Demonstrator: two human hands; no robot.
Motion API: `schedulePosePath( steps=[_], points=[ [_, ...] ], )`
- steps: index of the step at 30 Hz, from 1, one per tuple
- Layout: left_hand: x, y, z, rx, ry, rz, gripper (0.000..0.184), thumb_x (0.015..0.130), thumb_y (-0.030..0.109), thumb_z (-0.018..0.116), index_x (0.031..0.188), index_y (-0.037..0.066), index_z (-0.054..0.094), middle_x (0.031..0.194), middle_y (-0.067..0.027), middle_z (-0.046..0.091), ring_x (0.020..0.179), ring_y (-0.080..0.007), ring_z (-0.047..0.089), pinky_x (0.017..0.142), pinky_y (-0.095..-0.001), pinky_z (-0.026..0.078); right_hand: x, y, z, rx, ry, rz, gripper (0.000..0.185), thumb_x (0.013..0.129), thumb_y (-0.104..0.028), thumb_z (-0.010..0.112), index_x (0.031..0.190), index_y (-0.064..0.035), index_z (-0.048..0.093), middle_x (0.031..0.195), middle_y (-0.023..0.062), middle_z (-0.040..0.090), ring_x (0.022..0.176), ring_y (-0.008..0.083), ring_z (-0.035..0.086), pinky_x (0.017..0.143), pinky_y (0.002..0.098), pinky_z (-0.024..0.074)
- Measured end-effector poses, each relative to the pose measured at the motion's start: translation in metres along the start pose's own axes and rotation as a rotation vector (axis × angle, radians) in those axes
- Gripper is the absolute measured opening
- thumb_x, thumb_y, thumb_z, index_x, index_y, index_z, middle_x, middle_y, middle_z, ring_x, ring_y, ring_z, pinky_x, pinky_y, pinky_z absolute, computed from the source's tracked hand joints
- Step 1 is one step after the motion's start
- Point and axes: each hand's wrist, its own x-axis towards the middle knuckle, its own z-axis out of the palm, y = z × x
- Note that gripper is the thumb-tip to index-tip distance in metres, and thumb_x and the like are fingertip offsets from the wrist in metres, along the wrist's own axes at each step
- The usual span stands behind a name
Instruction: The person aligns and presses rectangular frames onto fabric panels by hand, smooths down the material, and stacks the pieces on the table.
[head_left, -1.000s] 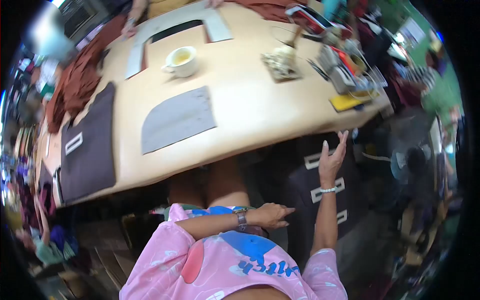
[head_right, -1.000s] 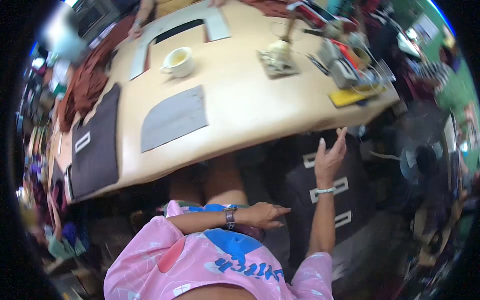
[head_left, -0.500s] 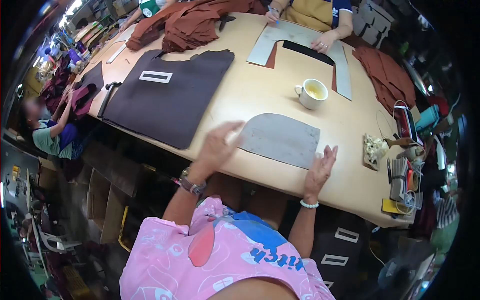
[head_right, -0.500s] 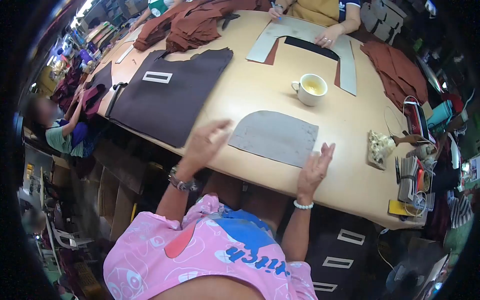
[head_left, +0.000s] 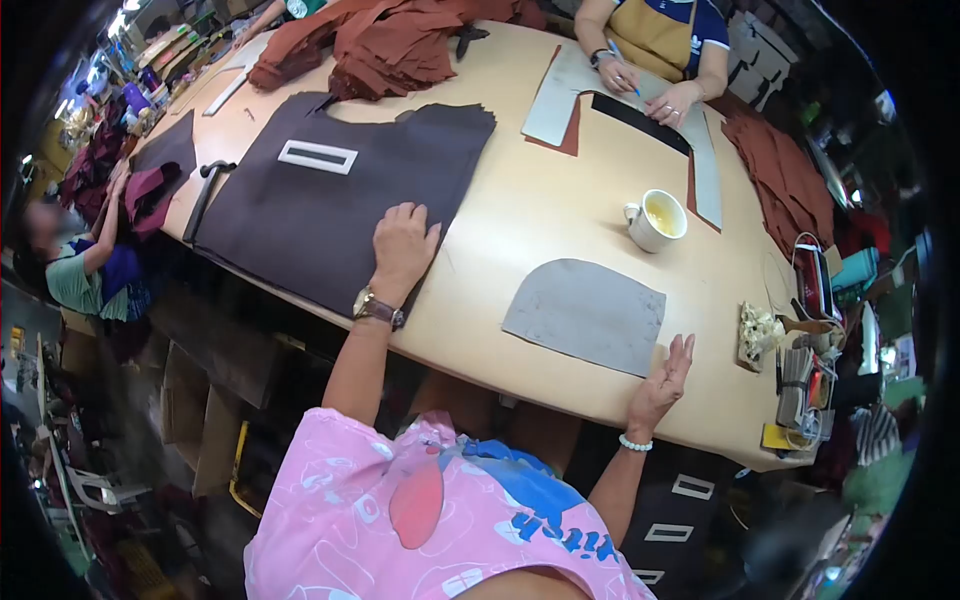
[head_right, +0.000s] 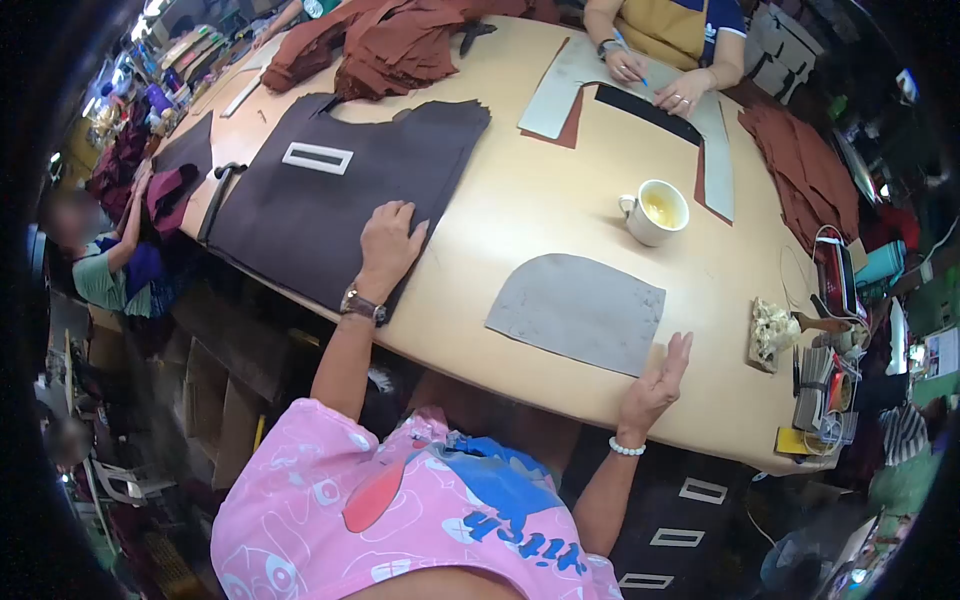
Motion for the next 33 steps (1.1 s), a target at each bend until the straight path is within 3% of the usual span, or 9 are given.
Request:
schedulePosePath(
  steps=[4,12,18,24,26,28,30,31,33],
  points=[
    [-0.001,0.000,0.010,0.047,-0.004,0.023,0.021,0.076,0.023,0.063,0.083,0.004,0.058,0.083,-0.0090,0.055,0.081,-0.0263,0.056,0.068,-0.0372,0.048,0.004,0.001,0.000,-0.065,-0.040,0.056,0.059,0.078,0.010,0.027,0.137,0.0052,0.027,0.137,0.0244,0.036,0.127,0.0294,0.037,0.107,0.0359,0.0263],
    [-0.003,0.001,0.013,0.108,-0.012,0.023,0.026,0.075,0.023,0.064,0.088,0.002,0.060,0.081,-0.0083,0.055,0.081,-0.0235,0.056,0.067,-0.0349,0.047,0.002,0.008,0.002,-0.041,0.060,0.042,0.056,0.081,0.007,0.025,0.137,0.0033,0.028,0.138,0.0190,0.036,0.126,0.0319,0.038,0.107,0.0422,0.0293],
    [-0.005,0.000,0.017,0.139,0.038,0.045,0.028,0.075,0.022,0.065,0.090,0.000,0.060,0.085,-0.0100,0.057,0.081,-0.0231,0.056,0.068,-0.0343,0.047,0.003,0.009,0.000,-0.083,-0.005,-0.013,0.053,0.084,0.009,0.025,0.137,0.0042,0.027,0.138,0.0204,0.034,0.126,0.0308,0.038,0.106,0.0388,0.0300],
    [-0.006,0.010,-0.010,-0.022,-0.019,-0.028,0.040,0.076,0.025,0.065,0.106,0.000,0.058,0.102,-0.0137,0.060,0.097,-0.0268,0.057,0.081,-0.0338,0.047,0.000,-0.020,0.013,-0.094,0.010,-0.057,0.057,0.082,0.007,0.034,0.138,0.0020,0.026,0.139,0.0187,0.035,0.128,0.0299,0.036,0.107,0.0421,0.0254],
    [-0.006,0.027,-0.037,-0.313,-0.031,-0.034,0.044,0.075,0.025,0.068,0.111,0.001,0.057,0.106,-0.0130,0.060,0.100,-0.0259,0.057,0.086,-0.0352,0.045,-0.004,-0.058,0.025,0.283,-0.168,0.010,0.059,0.088,-0.015,0.043,0.140,0.0003,0.020,0.140,0.0202,0.033,0.128,0.0312,0.035,0.105,0.0433,0.0274],
    [-0.012,0.051,-0.061,-0.720,-0.170,-0.066,0.049,0.073,0.024,0.072,0.115,0.002,0.055,0.107,-0.0123,0.061,0.101,-0.0243,0.057,0.090,-0.0356,0.043,-0.005,-0.097,0.050,0.936,-0.466,0.194,0.074,0.089,-0.048,0.039,0.143,-0.0043,0.013,0.142,0.0227,0.027,0.129,0.0366,0.032,0.105,0.0461,0.0280],
    [-0.018,0.074,-0.081,-1.222,-0.422,-0.136,0.054,0.071,0.022,0.075,0.117,0.003,0.054,0.106,-0.0115,0.062,0.100,-0.0220,0.058,0.092,-0.0349,0.042,-0.004,-0.128,0.075,1.162,-0.602,0.343,0.090,0.081,-0.065,0.039,0.144,-0.0083,0.009,0.144,0.0232,0.022,0.128,0.0389,0.033,0.104,0.0457,0.0296],
    [-0.021,0.087,-0.091,-1.297,-0.415,-0.135,0.051,0.071,0.014,0.075,0.116,0.003,0.054,0.099,-0.0084,0.063,0.093,-0.0156,0.059,0.093,-0.0333,0.041,-0.005,-0.137,0.082,1.246,-0.645,0.361,0.090,0.081,-0.066,0.039,0.144,-0.0096,0.008,0.145,0.0231,0.020,0.128,0.0390,0.032,0.104,0.0460,0.0293],
    [-0.022,0.093,-0.095,-1.441,-0.566,-0.029,0.048,0.074,0.009,0.073,0.116,0.000,0.052,0.093,-0.0066,0.062,0.087,-0.0128,0.059,0.089,-0.0302,0.044,-0.006,-0.149,0.093,1.424,-0.750,0.393,0.090,0.081,-0.068,0.037,0.145,-0.0121,0.008,0.146,0.0230,0.017,0.129,0.0393,0.031,0.103,0.0464,0.0288]
  ],
)
